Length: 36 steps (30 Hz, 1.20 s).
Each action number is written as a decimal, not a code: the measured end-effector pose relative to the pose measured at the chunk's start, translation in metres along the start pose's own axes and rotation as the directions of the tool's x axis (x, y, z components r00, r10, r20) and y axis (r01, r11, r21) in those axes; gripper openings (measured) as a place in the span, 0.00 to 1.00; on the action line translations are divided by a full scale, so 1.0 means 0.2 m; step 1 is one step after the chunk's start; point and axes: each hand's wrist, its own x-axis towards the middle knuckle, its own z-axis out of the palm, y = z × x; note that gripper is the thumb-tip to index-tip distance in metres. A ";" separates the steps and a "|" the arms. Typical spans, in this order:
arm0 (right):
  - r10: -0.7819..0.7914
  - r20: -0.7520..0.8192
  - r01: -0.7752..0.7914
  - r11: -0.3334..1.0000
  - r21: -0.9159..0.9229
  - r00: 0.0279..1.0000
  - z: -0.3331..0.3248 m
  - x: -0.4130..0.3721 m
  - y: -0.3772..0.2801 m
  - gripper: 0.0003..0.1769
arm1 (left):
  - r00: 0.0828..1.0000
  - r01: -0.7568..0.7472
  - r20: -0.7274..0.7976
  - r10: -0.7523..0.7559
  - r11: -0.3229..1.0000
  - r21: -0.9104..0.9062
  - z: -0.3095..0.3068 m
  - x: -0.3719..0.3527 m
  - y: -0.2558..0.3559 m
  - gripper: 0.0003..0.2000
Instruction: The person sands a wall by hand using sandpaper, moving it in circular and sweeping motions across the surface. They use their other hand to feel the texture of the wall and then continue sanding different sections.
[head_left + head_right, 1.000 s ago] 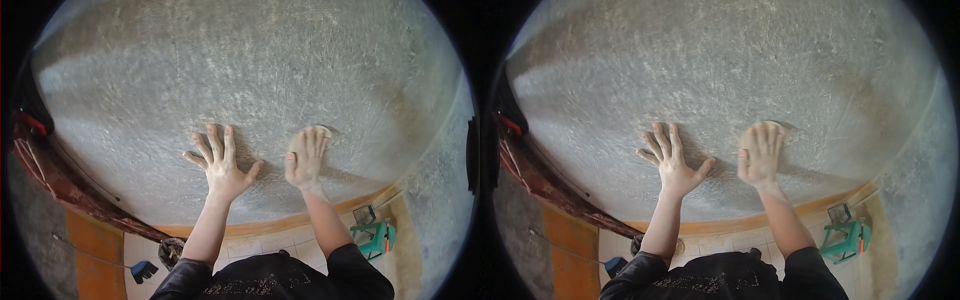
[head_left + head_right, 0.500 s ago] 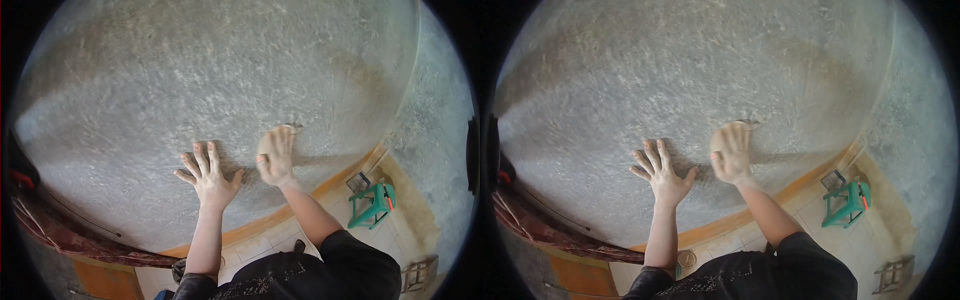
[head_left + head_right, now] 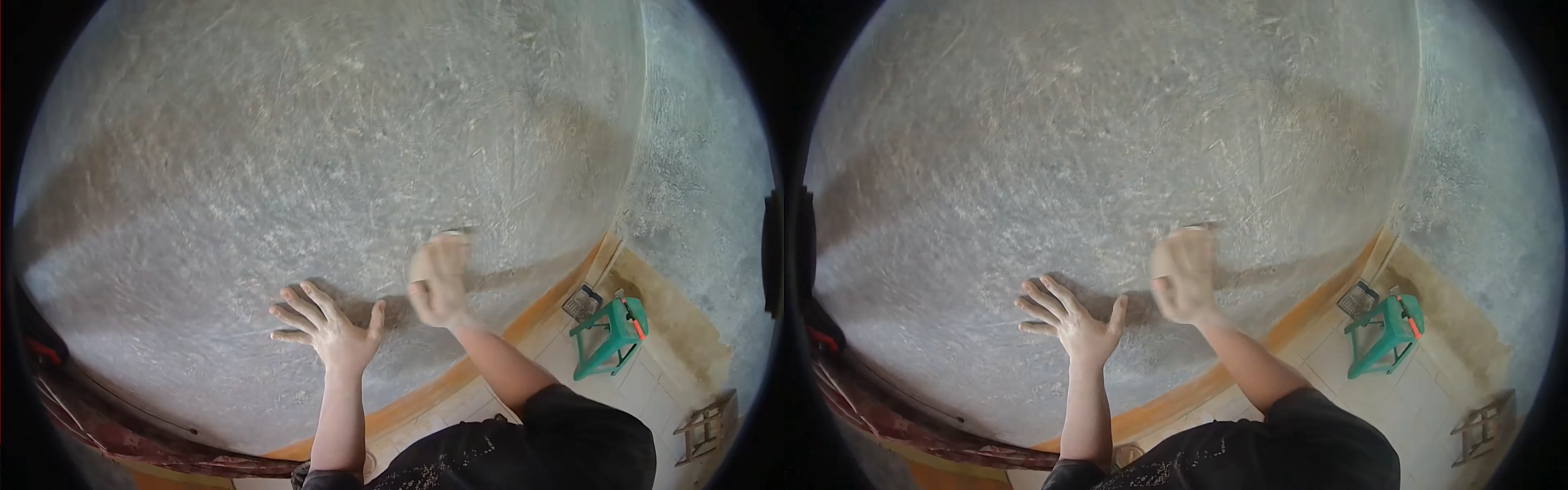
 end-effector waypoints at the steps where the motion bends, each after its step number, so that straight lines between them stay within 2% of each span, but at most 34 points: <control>1: 0.236 -0.064 -0.233 0.971 0.053 0.970 -0.02 -0.01 0.11 0.39 | 1.000 -0.029 -0.006 0.029 0.999 0.035 0.02 0.00 0.00 0.66; 2: 0.462 -0.111 -0.449 0.885 0.120 0.880 -0.04 0.01 0.20 0.42 | 0.999 -0.036 -0.010 0.037 0.998 0.045 0.03 0.01 0.02 0.66; 4: 0.581 -0.114 -0.538 0.799 0.267 0.806 -0.16 0.21 0.30 0.45 | 0.998 -0.057 0.003 0.057 0.996 0.063 0.04 0.01 0.06 0.65; 6: 0.622 -0.083 -0.593 0.773 0.227 0.779 -0.29 0.35 0.30 0.46 | 0.996 -0.088 0.024 0.088 0.996 0.006 0.07 0.00 0.13 0.63; 7: 0.605 -0.053 -0.596 0.794 0.117 0.795 -0.29 0.40 0.26 0.47 | 0.994 -0.103 0.031 0.104 0.994 -0.021 0.09 0.00 0.16 0.61; 9: 0.283 -0.070 -0.280 0.958 0.054 0.956 -0.17 0.32 0.22 0.45 | 0.983 -0.172 0.071 0.169 0.984 0.049 0.14 -0.02 0.23 0.62; 11: -0.025 0.070 0.033 0.993 -0.116 0.997 -0.08 0.09 0.22 0.46 | 0.967 -0.243 0.100 0.236 0.968 0.066 0.21 -0.07 0.26 0.60; 14: 0.130 -0.024 -0.132 0.986 -0.102 0.991 0.04 -0.27 0.42 0.46 | 0.938 -0.322 0.173 0.301 0.941 0.109 0.26 -0.13 0.33 0.60; 15: 0.283 -0.074 -0.285 0.958 -0.028 0.956 0.00 -0.27 0.47 0.46 | 0.932 -0.327 0.196 0.303 0.939 0.104 0.26 -0.14 0.36 0.59; 17: 0.571 -0.128 -0.556 0.820 0.136 0.811 -0.10 -0.15 0.61 0.45 | 0.932 -0.305 0.233 0.279 0.948 0.085 0.30 -0.17 0.38 0.58; 20: 0.495 -0.152 -0.485 0.869 0.101 0.855 -0.26 0.11 0.69 0.45 | 0.945 -0.247 0.220 0.243 0.969 -0.011 0.37 -0.21 0.41 0.58; 22: 0.365 -0.173 -0.365 0.930 0.036 0.915 -0.28 0.24 0.67 0.44 | 0.959 -0.216 0.161 0.232 0.970 -0.111 0.38 -0.22 0.46 0.56; 24: 0.238 -0.077 -0.237 0.971 0.028 0.968 -0.23 0.15 0.61 0.43 | 0.969 -0.211 0.079 0.233 0.952 -0.220 0.37 -0.21 0.51 0.52; 25: 0.171 -0.028 -0.171 0.985 0.030 0.985 -0.20 0.06 0.59 0.43 | 0.953 -0.283 0.024 0.302 0.915 -0.288 0.36 -0.21 0.53 0.47; 27: 0.079 0.007 -0.078 0.992 -0.103 0.997 -0.14 -0.18 0.67 0.45 | 0.900 -0.427 -0.101 0.424 0.809 -0.404 0.35 -0.19 0.56 0.38; 28: 0.033 0.026 -0.028 0.985 -0.168 0.999 -0.15 -0.22 0.71 0.46 | 0.891 -0.421 -0.089 0.446 0.735 -0.531 0.33 -0.18 0.57 0.33; 30: 0.164 -0.149 -0.168 0.986 -0.019 0.975 -0.18 -0.17 0.85 0.42 | 0.865 -0.378 -0.077 0.495 0.545 -0.749 0.27 -0.15 0.62 0.22; 31: 0.239 -0.223 -0.230 0.971 0.064 0.945 -0.21 -0.12 0.91 0.41 | 0.898 -0.305 -0.040 0.439 0.554 -0.775 0.21 -0.11 0.68 0.16; 34: 0.360 -0.290 -0.355 0.932 0.072 0.887 -0.43 0.25 0.96 0.40 | 0.936 -0.015 0.137 0.325 0.423 -0.906 0.20 -0.04 0.76 0.17; 36: 0.232 -0.283 -0.219 0.973 0.078 0.931 -0.39 0.33 0.92 0.40 | 0.944 0.159 0.209 0.254 0.201 -0.967 0.28 -0.03 0.82 0.20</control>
